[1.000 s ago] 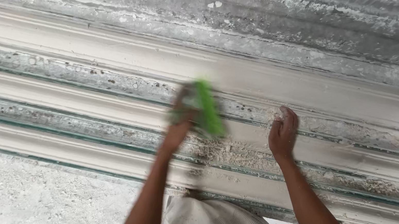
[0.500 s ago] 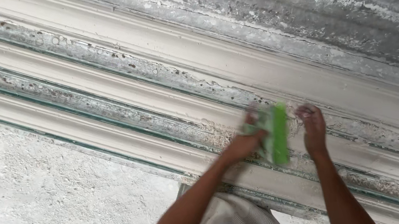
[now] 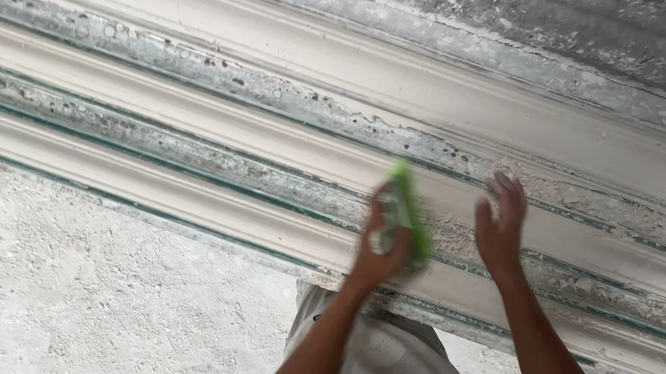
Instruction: The person scrapes dried plaster residue out of the grooves of decorative cornice molds with a small hand scraper, then sweeps the loosened debris off the mold surfaces with a green hand brush, working along the mold lengths.
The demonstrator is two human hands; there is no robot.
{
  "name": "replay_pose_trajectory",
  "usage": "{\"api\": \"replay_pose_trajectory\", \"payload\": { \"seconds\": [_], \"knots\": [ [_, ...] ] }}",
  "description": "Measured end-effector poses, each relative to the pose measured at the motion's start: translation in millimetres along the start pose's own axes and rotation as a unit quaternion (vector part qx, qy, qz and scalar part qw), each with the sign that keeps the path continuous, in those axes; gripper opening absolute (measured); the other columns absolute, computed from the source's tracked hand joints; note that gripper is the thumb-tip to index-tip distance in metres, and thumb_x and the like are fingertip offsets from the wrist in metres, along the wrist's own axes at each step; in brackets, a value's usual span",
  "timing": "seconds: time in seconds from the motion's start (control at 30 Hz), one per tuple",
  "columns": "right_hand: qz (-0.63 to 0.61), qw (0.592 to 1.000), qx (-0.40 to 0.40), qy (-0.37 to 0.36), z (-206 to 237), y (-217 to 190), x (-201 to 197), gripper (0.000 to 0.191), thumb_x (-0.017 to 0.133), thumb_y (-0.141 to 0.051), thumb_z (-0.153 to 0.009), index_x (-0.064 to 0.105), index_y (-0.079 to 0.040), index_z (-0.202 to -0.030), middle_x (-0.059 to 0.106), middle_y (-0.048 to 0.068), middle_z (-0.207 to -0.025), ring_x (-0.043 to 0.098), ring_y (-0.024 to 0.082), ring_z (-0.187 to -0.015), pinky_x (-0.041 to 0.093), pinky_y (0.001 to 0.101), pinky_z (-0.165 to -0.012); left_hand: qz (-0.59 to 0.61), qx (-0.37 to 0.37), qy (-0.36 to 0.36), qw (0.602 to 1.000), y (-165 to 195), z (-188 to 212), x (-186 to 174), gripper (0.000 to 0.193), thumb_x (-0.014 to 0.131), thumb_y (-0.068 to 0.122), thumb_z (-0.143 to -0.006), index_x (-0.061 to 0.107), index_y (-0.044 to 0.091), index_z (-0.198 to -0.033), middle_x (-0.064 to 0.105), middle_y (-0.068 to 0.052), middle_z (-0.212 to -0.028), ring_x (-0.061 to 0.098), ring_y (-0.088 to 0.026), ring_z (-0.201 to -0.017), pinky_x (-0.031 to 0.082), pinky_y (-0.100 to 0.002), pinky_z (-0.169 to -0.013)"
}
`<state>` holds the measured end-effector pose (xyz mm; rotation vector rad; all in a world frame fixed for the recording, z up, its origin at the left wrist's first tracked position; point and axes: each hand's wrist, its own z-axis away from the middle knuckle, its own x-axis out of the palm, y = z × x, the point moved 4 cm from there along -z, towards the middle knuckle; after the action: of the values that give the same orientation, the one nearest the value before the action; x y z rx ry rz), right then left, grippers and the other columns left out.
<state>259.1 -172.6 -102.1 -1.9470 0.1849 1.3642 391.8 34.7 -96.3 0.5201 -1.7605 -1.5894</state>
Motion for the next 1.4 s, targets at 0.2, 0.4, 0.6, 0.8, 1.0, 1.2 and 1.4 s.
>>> {"api": "replay_pose_trajectory", "payload": {
  "seconds": [0.2,0.4,0.6,0.8,1.0,1.2,1.4],
  "knots": [
    [-0.284,0.957,0.054,-0.029,-4.3,-25.1,-16.0,0.045,0.052,-0.016,-0.107,0.043,0.004,-0.145,0.055,0.023,-0.146,0.054,0.033,-0.138,0.042,0.0449,-0.115,-0.018,0.155,-0.014,0.988,56.7,-14.1,-73.7,0.080,0.053,-0.005,-0.101,0.014,0.014,-0.169,0.021,-0.027,-0.168,0.047,-0.036,-0.139,0.066,-0.046,-0.094],
    [-0.171,0.927,0.319,-0.102,68.7,17.9,-26.1,0.042,0.053,-0.030,-0.115,0.069,0.007,-0.126,0.078,0.025,-0.105,0.075,0.033,-0.099,0.059,0.0447,-0.093,-0.036,0.102,0.282,0.953,88.9,-8.7,-170.9,0.079,0.060,0.010,-0.097,0.015,0.007,-0.163,0.029,-0.028,-0.159,0.050,-0.034,-0.132,0.057,-0.046,-0.096],
    [-0.028,0.999,-0.030,-0.015,43.2,-25.5,-2.5,0.039,0.041,-0.024,-0.118,0.062,-0.007,-0.145,0.062,0.017,-0.147,0.053,0.037,-0.138,0.040,0.0498,-0.117,-0.036,0.008,0.004,0.999,-28.9,43.8,37.5,0.080,0.058,0.015,-0.094,0.013,0.007,-0.160,0.030,-0.029,-0.160,0.040,-0.041,-0.141,0.044,-0.048,-0.112],
    [-0.281,0.957,0.068,-0.026,62.7,-60.1,-21.5,0.048,0.053,-0.027,-0.107,0.046,-0.001,-0.147,0.050,0.021,-0.149,0.049,0.030,-0.138,0.042,0.0417,-0.112,0.047,-0.134,0.088,0.986,-0.9,7.0,-133.7,0.082,0.057,0.005,-0.091,0.016,0.021,-0.161,0.063,-0.023,-0.122,0.074,-0.028,-0.085,0.069,-0.036,-0.060],
    [-0.198,0.903,0.363,-0.118,121.6,-65.1,-13.3,0.047,0.058,-0.036,-0.114,0.071,0.009,-0.124,0.073,0.036,-0.119,0.063,0.054,-0.109,0.052,0.0585,-0.094,-0.038,0.049,0.262,0.963,60.6,31.6,-155.7,0.069,0.053,0.026,-0.103,0.012,0.011,-0.155,0.065,-0.023,-0.101,0.071,-0.027,-0.076,0.067,-0.039,-0.063],
    [-0.153,0.985,0.084,0.017,103.4,-88.3,-8.4,0.046,0.050,-0.034,-0.107,0.060,-0.003,-0.140,0.059,0.020,-0.141,0.058,0.031,-0.127,0.046,0.0431,-0.105,0.043,-0.268,-0.094,0.958,10.3,73.5,18.9,0.072,0.054,0.015,-0.093,0.029,0.010,-0.160,0.061,-0.031,-0.120,0.067,-0.037,-0.093,0.060,-0.048,-0.073],
    [-0.458,0.875,0.129,-0.090,106.3,-129.5,16.5,0.055,0.044,-0.038,-0.107,0.044,-0.005,-0.152,0.049,0.012,-0.152,0.053,0.028,-0.134,0.041,0.0402,-0.105,-0.022,-0.086,-0.076,0.993,118.3,96.0,-113.7,0.078,0.057,0.012,-0.091,0.023,0.018,-0.161,0.061,-0.010,-0.131,0.065,-0.024,-0.103,0.060,-0.041,-0.085]
  ]
}}
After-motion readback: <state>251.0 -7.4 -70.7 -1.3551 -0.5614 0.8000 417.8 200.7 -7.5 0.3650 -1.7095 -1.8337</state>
